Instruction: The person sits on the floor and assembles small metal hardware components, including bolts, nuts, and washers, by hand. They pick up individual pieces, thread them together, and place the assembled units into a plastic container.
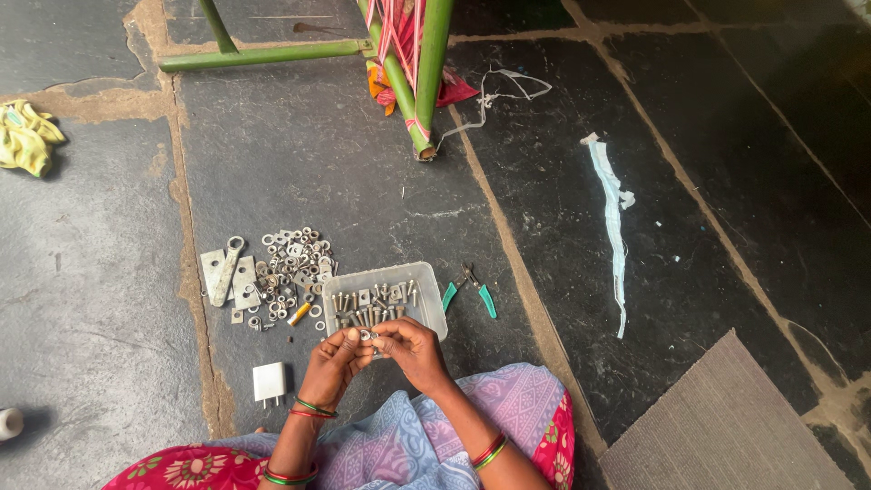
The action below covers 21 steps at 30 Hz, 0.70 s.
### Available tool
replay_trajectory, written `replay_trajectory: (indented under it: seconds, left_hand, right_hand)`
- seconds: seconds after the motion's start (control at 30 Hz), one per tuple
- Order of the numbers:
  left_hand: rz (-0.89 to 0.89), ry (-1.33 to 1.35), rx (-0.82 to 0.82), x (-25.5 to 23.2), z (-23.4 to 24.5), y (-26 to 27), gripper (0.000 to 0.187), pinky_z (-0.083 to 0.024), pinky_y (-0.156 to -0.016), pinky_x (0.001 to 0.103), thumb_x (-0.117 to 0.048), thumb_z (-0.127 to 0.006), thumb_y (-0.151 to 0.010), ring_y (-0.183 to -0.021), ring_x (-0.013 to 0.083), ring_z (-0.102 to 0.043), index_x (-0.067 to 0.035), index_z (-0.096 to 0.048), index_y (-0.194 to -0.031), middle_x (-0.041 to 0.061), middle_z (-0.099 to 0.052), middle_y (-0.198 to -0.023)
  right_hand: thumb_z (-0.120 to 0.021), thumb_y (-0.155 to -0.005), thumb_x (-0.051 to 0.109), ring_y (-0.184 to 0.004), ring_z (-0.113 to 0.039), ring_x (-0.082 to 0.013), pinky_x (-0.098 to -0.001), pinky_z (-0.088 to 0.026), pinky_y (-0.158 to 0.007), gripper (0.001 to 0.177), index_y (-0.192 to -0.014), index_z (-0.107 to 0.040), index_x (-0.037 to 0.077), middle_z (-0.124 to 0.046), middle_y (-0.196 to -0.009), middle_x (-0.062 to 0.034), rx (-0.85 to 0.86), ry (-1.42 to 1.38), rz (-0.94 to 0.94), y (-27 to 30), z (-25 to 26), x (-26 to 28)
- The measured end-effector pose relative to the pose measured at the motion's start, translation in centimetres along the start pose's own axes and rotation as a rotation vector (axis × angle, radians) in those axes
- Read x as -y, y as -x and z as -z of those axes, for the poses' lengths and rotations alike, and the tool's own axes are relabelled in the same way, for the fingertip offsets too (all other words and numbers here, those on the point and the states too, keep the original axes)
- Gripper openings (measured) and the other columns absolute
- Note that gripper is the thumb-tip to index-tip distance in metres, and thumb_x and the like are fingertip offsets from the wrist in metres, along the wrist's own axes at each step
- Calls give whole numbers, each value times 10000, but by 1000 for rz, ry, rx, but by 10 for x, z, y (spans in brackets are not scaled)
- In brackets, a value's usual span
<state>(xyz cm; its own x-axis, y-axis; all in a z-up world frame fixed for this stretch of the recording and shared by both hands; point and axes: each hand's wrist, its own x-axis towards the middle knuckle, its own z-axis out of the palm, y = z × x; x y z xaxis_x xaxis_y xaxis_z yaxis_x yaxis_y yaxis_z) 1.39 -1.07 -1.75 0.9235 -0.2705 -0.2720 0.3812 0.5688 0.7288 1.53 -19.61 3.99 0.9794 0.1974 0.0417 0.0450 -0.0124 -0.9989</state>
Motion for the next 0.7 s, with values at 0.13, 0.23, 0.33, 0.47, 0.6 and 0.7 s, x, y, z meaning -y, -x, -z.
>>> replay_trajectory:
  seconds: [0.13, 0.23, 0.33, 0.47, 0.6, 0.7]
  left_hand:
    - [-7, -10, 2, -1, -1, 0, 327, -580, -759, 250, -264, -576, -1030, -821, 113, -706, 15, -716, -1127, 66, -759, -946]
    - [-13, -18, 4, -1, -2, 1, 315, -581, -764, 248, -251, -578, -1028, -831, 110, -707, 13, -715, -1132, 65, -761, -955]
    - [-15, -18, 7, -2, -2, 1, 304, -579, -769, 245, -237, -582, -1025, -848, 110, -710, 12, -715, -1137, 63, -763, -969]
    - [-7, -22, -9, -1, -2, 1, 279, -581, -784, 246, -207, -599, -1011, -884, 118, -719, 9, -715, -1143, 62, -762, -986]
    - [-13, -32, -11, 0, -2, 1, 243, -587, -816, 253, -146, -631, -986, -916, 125, -724, 9, -714, -1153, 61, -759, -1001]
    - [-8, -58, -25, 2, -2, 1, 227, -590, -833, 267, -101, -667, -950, -928, 131, -723, -1, -704, -1150, 53, -759, -1002]
  right_hand:
    - [-718, -970, 134, -914, -692, -102, -247, -590, -741, 217, -1145, -736, 8, -659, -1048, -36, 2, 10, -3, 0, 1, 0]
    - [-716, -974, 141, -902, -699, -106, -250, -595, -734, 219, -1151, -729, 13, -667, -1041, -41, 6, 5, 11, 0, 0, -2]
    - [-714, -978, 140, -895, -706, -110, -254, -599, -727, 214, -1149, -725, 12, -672, -1034, -44, 5, 13, 20, 0, 1, -2]
    - [-714, -971, 123, -901, -711, -109, -252, -601, -723, 202, -1139, -717, 10, -677, -1033, -42, -10, -1, 20, 0, 0, -1]
    - [-710, -971, 111, -889, -708, -103, -256, -605, -726, 194, -1134, -711, 5, -697, -1007, -39, -9, -1, 20, -1, 1, -3]
    - [-709, -972, 100, -887, -707, -93, -248, -600, -744, 185, -1132, -702, 7, -729, -993, -36, -11, -17, -6, 0, 4, -15]
